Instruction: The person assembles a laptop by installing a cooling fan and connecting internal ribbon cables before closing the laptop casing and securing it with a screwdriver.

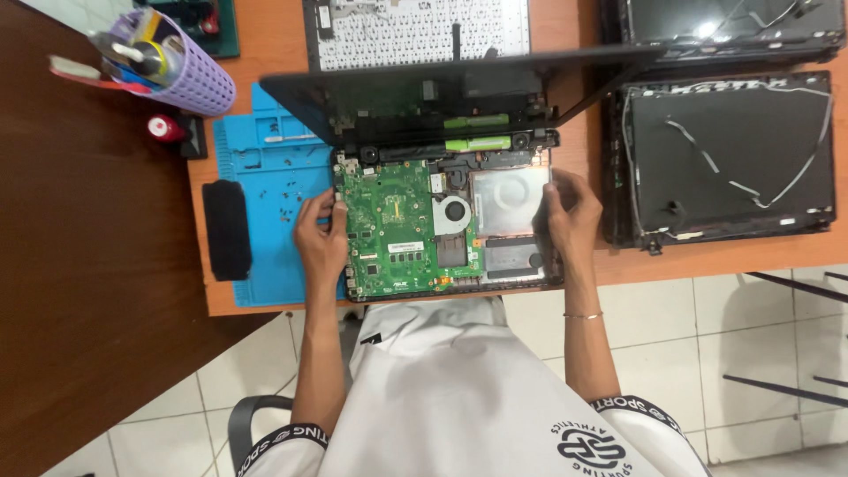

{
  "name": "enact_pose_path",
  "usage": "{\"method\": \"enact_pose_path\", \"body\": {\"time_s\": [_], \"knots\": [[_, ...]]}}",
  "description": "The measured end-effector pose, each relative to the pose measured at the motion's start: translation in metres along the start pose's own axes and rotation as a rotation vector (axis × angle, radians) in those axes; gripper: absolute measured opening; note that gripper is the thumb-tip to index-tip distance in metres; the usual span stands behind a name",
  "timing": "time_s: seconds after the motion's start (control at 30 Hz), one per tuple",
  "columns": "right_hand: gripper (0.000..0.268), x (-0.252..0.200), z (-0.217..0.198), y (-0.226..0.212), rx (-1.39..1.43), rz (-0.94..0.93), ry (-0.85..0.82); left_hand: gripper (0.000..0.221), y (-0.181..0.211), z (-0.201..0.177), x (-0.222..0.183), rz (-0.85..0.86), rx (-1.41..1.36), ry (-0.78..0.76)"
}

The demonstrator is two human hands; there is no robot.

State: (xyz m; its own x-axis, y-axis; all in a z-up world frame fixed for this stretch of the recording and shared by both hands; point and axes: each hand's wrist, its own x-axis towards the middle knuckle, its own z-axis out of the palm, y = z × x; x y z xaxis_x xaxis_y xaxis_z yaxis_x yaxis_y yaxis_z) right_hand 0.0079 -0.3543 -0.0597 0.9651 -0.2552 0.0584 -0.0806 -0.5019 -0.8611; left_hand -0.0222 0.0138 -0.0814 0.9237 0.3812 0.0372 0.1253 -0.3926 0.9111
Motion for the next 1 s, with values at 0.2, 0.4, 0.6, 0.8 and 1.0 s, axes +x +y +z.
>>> {"method": "enact_pose_path", "body": {"time_s": [0.2, 0.4, 0.6, 0.8, 1.0], "knots": [[0.029, -0.003, 0.003, 0.005, -0.067, -0.101, 0.035, 0.025, 0.000, 0.003, -0.005, 0.089, 0.028, 0.052], [0.027, -0.006, 0.005, 0.002, -0.168, -0.115, 0.030, 0.026, 0.002, 0.005, -0.009, 0.077, 0.093, 0.084], [0.040, -0.016, 0.005, -0.009, -0.490, -0.495, 0.148, 0.027, 0.000, 0.005, -0.011, 0.154, 0.109, 0.097], [0.044, -0.037, 0.027, -0.042, -0.200, -0.338, -0.234, 0.027, 0.001, 0.007, -0.010, 0.168, 0.119, 0.109], [0.061, -0.045, 0.043, -0.066, -0.244, -0.496, -0.386, 0.027, 0.001, 0.004, -0.012, 0.142, 0.040, 0.116]]}}
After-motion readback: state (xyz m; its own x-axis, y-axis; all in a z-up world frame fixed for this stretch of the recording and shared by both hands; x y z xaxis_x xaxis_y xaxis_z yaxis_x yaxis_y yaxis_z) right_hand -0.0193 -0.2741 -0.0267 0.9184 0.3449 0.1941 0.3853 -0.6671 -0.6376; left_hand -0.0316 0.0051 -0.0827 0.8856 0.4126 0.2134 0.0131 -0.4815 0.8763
